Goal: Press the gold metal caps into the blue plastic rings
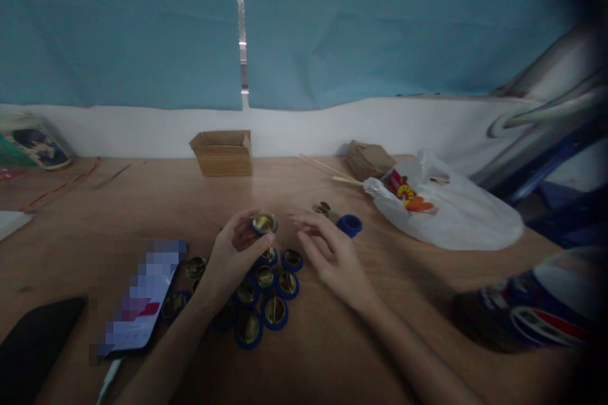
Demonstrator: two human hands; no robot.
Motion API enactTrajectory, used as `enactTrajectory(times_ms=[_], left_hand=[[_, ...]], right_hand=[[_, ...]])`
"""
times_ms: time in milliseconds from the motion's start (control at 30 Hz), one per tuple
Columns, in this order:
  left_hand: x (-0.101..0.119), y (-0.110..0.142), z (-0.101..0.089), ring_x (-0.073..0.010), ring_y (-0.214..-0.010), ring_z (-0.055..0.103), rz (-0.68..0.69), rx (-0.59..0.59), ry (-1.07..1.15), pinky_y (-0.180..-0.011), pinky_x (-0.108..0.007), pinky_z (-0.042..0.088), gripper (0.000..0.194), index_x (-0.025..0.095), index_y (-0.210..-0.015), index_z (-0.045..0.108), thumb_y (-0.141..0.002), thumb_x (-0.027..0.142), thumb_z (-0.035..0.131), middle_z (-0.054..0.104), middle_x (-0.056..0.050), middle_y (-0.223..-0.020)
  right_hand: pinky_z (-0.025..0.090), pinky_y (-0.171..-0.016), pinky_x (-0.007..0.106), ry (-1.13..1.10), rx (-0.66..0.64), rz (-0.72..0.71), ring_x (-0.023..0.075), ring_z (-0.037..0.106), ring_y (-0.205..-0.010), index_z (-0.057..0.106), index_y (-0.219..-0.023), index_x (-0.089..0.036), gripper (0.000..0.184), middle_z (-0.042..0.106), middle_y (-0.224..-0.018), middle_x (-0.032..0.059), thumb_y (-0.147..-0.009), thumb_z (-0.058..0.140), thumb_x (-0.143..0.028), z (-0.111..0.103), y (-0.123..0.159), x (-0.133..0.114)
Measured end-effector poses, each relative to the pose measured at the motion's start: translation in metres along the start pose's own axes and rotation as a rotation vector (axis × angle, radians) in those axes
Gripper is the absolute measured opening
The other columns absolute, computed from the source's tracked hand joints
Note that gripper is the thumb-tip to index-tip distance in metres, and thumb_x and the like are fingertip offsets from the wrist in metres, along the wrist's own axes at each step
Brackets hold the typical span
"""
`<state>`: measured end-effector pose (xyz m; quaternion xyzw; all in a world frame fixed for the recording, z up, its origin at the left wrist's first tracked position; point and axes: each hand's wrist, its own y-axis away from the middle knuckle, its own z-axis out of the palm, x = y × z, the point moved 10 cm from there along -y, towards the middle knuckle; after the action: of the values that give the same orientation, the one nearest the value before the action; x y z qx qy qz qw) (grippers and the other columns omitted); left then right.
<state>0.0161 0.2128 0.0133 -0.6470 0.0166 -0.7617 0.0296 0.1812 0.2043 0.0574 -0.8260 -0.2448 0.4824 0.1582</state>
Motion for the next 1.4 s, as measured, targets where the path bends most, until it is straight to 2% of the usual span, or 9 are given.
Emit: enactTrajectory(times_ms=[100, 167, 233, 367, 467, 600, 767, 1133, 1400], left_hand=[[0.020, -0.005, -0.026, -0.0210, -0.103, 0.064, 0.185, 0.189, -0.138, -0.093, -0.035, 0.048, 0.047, 0.019, -0.114, 0.057, -0.071, 0.023, 0.076, 0.066, -0.008, -0.112], [0.026, -0.006, -0.040, -0.0201, -0.101, 0.064, 0.251, 0.287, -0.163, -0.093, -0.034, 0.047, 0.050, 0.019, -0.114, 0.055, -0.070, 0.022, 0.077, 0.065, -0.008, -0.111], [0.027, -0.008, -0.050, -0.0193, -0.100, 0.064, 0.267, 0.355, -0.124, -0.091, -0.033, 0.048, 0.051, 0.019, -0.114, 0.054, -0.069, 0.022, 0.077, 0.065, -0.008, -0.110], [0.025, -0.010, -0.064, -0.0172, -0.094, 0.065, 0.242, 0.434, -0.035, -0.087, -0.031, 0.050, 0.048, 0.018, -0.111, 0.056, -0.069, 0.024, 0.078, 0.066, -0.007, -0.105], [0.023, -0.012, -0.072, -0.0157, -0.091, 0.066, 0.225, 0.467, 0.035, -0.086, -0.030, 0.050, 0.047, 0.018, -0.108, 0.057, -0.067, 0.024, 0.079, 0.067, -0.006, -0.101], [0.019, -0.016, -0.077, -0.0151, -0.089, 0.066, 0.199, 0.476, 0.066, -0.086, -0.030, 0.049, 0.048, 0.016, -0.107, 0.058, -0.066, 0.026, 0.080, 0.067, -0.007, -0.100], [0.019, -0.016, -0.080, -0.0182, -0.094, 0.066, 0.170, 0.469, 0.083, -0.090, -0.036, 0.048, 0.047, 0.015, -0.108, 0.057, -0.068, 0.028, 0.078, 0.068, -0.009, -0.103], [0.021, -0.017, -0.082, -0.0182, -0.091, 0.066, 0.128, 0.470, 0.130, -0.086, -0.034, 0.048, 0.048, 0.015, -0.107, 0.056, -0.067, 0.029, 0.079, 0.068, -0.009, -0.101], [0.017, -0.016, -0.079, -0.0185, -0.089, 0.067, 0.099, 0.445, 0.165, -0.086, -0.035, 0.048, 0.046, 0.016, -0.105, 0.057, -0.066, 0.028, 0.079, 0.068, -0.008, -0.098]], right_hand=[[0.051, -0.071, 0.032, 0.035, 0.042, 0.149, 0.0191, 0.062, -0.084, 0.060, -0.104, -0.020, 0.016, 0.066, -0.096, 0.0056, -0.093, 0.048, -0.022, -0.005, -0.001, 0.022], [0.048, -0.063, 0.030, 0.105, -0.027, 0.220, 0.0179, 0.060, -0.074, 0.058, -0.102, -0.018, 0.016, 0.065, -0.088, 0.0055, -0.093, 0.047, -0.023, 0.002, -0.004, 0.033], [0.046, -0.062, 0.029, 0.179, -0.148, 0.244, 0.0168, 0.058, -0.070, 0.058, -0.100, -0.015, 0.015, 0.064, -0.082, 0.0052, -0.090, 0.047, -0.019, 0.016, -0.011, 0.040], [0.043, -0.060, 0.027, 0.200, -0.370, 0.224, 0.0141, 0.056, -0.063, 0.061, -0.089, -0.015, 0.011, 0.063, -0.073, 0.0023, -0.081, 0.056, -0.010, 0.051, -0.038, 0.056], [0.043, -0.055, 0.023, 0.150, -0.560, 0.211, 0.0116, 0.056, -0.061, 0.064, -0.091, -0.016, 0.015, 0.064, -0.072, -0.0001, -0.078, 0.064, -0.009, 0.090, -0.060, 0.071], [0.051, -0.060, 0.025, 0.087, -0.721, 0.230, 0.0125, 0.062, -0.068, 0.064, -0.096, -0.013, 0.012, 0.066, -0.080, 0.0009, -0.085, 0.066, -0.017, 0.136, -0.077, 0.089], [0.056, -0.073, 0.035, 0.072, -0.743, 0.251, 0.0168, 0.065, -0.085, 0.059, -0.112, -0.015, 0.023, 0.064, -0.106, 0.0061, -0.093, 0.057, -0.029, 0.160, -0.081, 0.097], [0.055, -0.079, 0.039, 0.090, -0.818, 0.205, 0.0195, 0.064, -0.094, 0.058, -0.117, -0.016, 0.028, 0.062, -0.115, 0.0080, -0.093, 0.057, -0.030, 0.197, -0.090, 0.094], [0.054, -0.082, 0.042, 0.100, -0.820, 0.181, 0.0215, 0.062, -0.099, 0.057, -0.119, -0.016, 0.030, 0.060, -0.119, 0.0087, -0.093, 0.058, -0.030, 0.203, -0.094, 0.098]])
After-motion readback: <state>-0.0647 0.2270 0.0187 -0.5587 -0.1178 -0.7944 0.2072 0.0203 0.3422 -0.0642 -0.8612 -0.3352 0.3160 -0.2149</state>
